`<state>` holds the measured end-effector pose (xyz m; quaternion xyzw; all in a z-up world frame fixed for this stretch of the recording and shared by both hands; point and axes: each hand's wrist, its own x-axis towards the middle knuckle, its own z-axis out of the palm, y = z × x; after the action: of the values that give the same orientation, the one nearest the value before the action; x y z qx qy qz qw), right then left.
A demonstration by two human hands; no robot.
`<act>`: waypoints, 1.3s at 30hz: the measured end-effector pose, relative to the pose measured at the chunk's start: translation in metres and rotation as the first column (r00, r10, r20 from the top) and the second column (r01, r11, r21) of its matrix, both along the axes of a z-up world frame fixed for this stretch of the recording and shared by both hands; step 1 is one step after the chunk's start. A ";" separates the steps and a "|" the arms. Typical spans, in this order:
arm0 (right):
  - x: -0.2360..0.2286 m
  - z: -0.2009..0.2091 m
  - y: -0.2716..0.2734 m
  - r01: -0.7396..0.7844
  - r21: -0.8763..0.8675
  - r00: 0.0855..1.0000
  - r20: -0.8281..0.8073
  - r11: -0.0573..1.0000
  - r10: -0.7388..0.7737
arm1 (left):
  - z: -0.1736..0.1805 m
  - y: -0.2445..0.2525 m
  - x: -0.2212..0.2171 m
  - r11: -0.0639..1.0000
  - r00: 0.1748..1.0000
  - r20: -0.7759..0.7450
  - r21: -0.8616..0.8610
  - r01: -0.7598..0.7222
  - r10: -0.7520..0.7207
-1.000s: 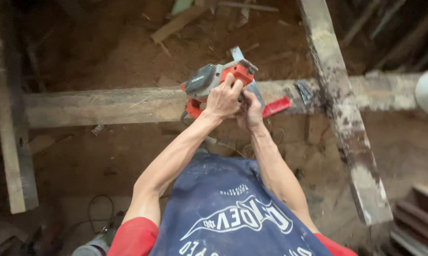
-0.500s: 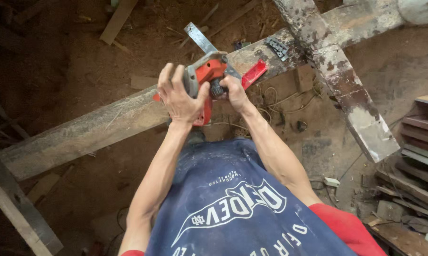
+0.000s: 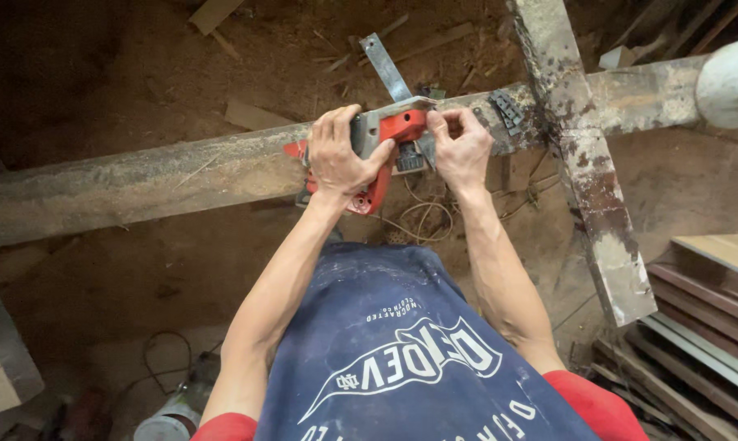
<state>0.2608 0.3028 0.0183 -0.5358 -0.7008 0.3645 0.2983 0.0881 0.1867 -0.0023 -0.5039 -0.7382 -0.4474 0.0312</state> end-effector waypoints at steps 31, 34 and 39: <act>-0.003 0.028 0.018 -0.196 0.037 0.980 -0.034 0.980 0.197 | 0.019 -0.001 -0.003 1.000 1.000 0.011 -0.001 0.023 -0.023; -0.004 0.032 0.015 -0.170 0.040 0.974 0.159 0.985 0.162 | 0.017 -0.002 -0.002 1.000 1.000 0.006 0.000 0.022 -0.022; -0.002 0.033 0.011 -0.247 0.223 0.968 0.000 0.943 0.253 | 0.011 0.000 -0.001 0.999 1.000 -0.015 -0.036 0.027 -0.028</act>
<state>0.2585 0.3142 0.0516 -0.4008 -0.7950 0.3265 0.3175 0.0867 0.1870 0.0092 -0.5180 -0.7388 -0.4305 0.0217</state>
